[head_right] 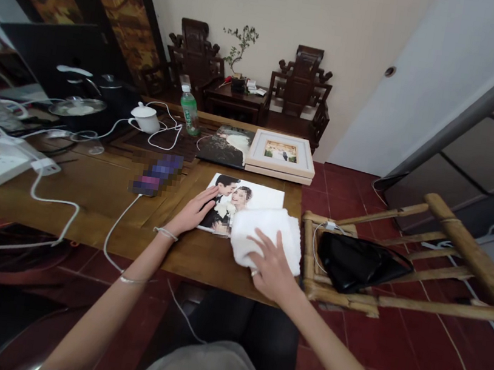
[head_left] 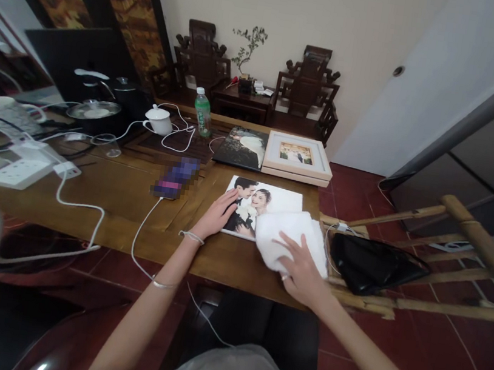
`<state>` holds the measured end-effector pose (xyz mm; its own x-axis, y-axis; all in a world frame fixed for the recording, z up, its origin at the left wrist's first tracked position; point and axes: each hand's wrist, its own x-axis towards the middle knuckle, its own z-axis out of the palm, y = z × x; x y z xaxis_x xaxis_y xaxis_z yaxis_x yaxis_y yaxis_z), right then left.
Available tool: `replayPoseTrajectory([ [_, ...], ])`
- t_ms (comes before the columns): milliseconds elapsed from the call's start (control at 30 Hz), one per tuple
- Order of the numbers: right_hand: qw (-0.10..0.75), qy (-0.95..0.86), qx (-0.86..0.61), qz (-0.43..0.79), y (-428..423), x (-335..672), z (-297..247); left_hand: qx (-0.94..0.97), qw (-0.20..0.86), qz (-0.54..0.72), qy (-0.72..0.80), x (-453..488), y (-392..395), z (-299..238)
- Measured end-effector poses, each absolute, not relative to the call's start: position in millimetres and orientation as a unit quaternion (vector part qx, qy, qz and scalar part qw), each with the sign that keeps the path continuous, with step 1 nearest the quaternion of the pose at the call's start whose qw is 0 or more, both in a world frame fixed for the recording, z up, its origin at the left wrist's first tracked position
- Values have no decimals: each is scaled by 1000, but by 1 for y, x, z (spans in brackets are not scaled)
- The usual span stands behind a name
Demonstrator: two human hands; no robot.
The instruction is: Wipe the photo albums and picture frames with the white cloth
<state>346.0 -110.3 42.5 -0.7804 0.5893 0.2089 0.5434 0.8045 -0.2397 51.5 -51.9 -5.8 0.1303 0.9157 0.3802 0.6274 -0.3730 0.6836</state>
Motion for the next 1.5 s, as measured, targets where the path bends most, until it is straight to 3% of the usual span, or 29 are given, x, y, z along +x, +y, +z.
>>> replayPoseTrajectory([
  [200, 124, -945, -283, 107, -119, 337, 49, 744, 178, 386, 516, 48, -52, -7],
  [600, 173, -894, -403, 94, 38, 319, 54, 753, 175, 365, 519, 46, -52, -5],
  [767, 181, -893, -398, 106, 66, 314, 62, 750, 177, 370, 519, 46, -52, -5],
  [900, 175, -902, -385, 89, 41, 317, 51, 746, 173, 374, 523, 47, -52, -6],
  [1233, 180, -944, -263, 80, -116, 352, 33, 742, 173, 380, 525, 48, -52, -5],
  [1500, 170, -927, -299, 148, -74, 346, 47, 751, 171, 374, 517, 46, -51, -7],
])
